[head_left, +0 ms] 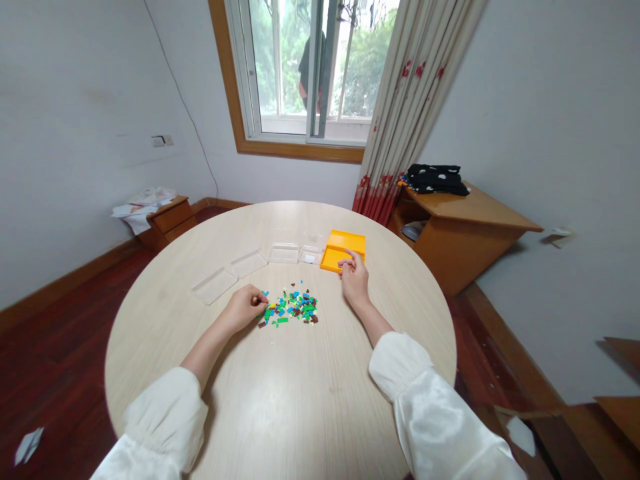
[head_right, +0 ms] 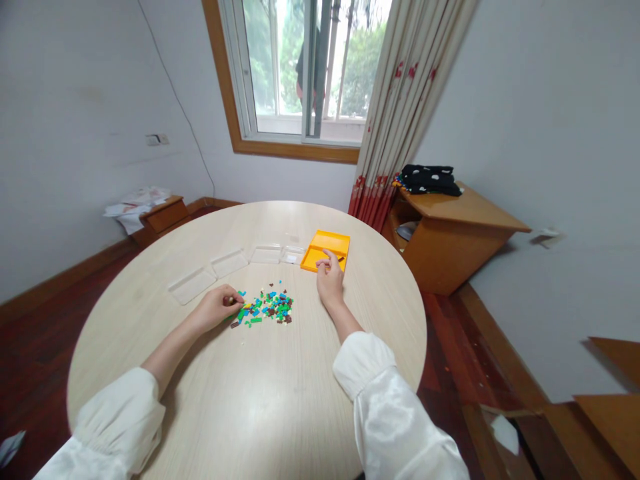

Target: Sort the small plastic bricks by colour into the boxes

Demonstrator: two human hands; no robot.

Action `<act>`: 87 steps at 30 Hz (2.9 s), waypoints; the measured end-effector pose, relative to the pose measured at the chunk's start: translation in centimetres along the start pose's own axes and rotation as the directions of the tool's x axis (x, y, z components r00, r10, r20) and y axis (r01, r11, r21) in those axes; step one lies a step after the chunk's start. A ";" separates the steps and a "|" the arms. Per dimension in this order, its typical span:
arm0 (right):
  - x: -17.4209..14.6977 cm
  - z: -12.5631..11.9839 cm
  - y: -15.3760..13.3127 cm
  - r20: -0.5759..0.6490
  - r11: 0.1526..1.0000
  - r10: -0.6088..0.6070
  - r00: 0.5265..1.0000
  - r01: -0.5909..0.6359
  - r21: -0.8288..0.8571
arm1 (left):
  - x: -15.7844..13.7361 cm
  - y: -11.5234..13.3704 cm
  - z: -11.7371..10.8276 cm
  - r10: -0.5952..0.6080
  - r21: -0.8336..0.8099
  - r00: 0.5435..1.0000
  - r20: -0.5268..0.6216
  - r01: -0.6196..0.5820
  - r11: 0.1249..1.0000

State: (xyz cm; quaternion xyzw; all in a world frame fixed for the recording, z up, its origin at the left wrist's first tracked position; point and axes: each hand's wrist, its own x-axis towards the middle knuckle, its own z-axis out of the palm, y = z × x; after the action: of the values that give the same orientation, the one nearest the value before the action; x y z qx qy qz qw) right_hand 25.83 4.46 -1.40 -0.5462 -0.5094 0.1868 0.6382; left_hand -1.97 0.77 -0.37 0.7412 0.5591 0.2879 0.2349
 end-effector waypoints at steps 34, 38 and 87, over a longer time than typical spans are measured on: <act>-6.8 3.9 -4.7 0.671 0.838 -0.080 0.738 0.413 -0.355 | -0.3 0.8 0.6 0.096 -0.057 0.995 -0.031 -0.098 0.994; -6.7 3.9 -4.4 0.672 0.842 -0.081 0.736 0.411 -0.349 | -0.2 0.8 0.5 0.091 -0.067 0.994 -0.061 -0.095 0.993; -1.6 1.4 -2.0 0.124 0.998 -0.026 0.992 0.019 0.056 | 0.1 0.2 -0.2 -0.091 0.005 0.982 -0.167 0.094 0.996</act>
State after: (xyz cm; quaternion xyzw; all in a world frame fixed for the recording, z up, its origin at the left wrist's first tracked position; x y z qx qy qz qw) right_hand 23.32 3.25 -0.48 -0.5101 -0.5491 0.2271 0.6219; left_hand -1.96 0.86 -0.05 0.6893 0.6124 0.3339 0.1956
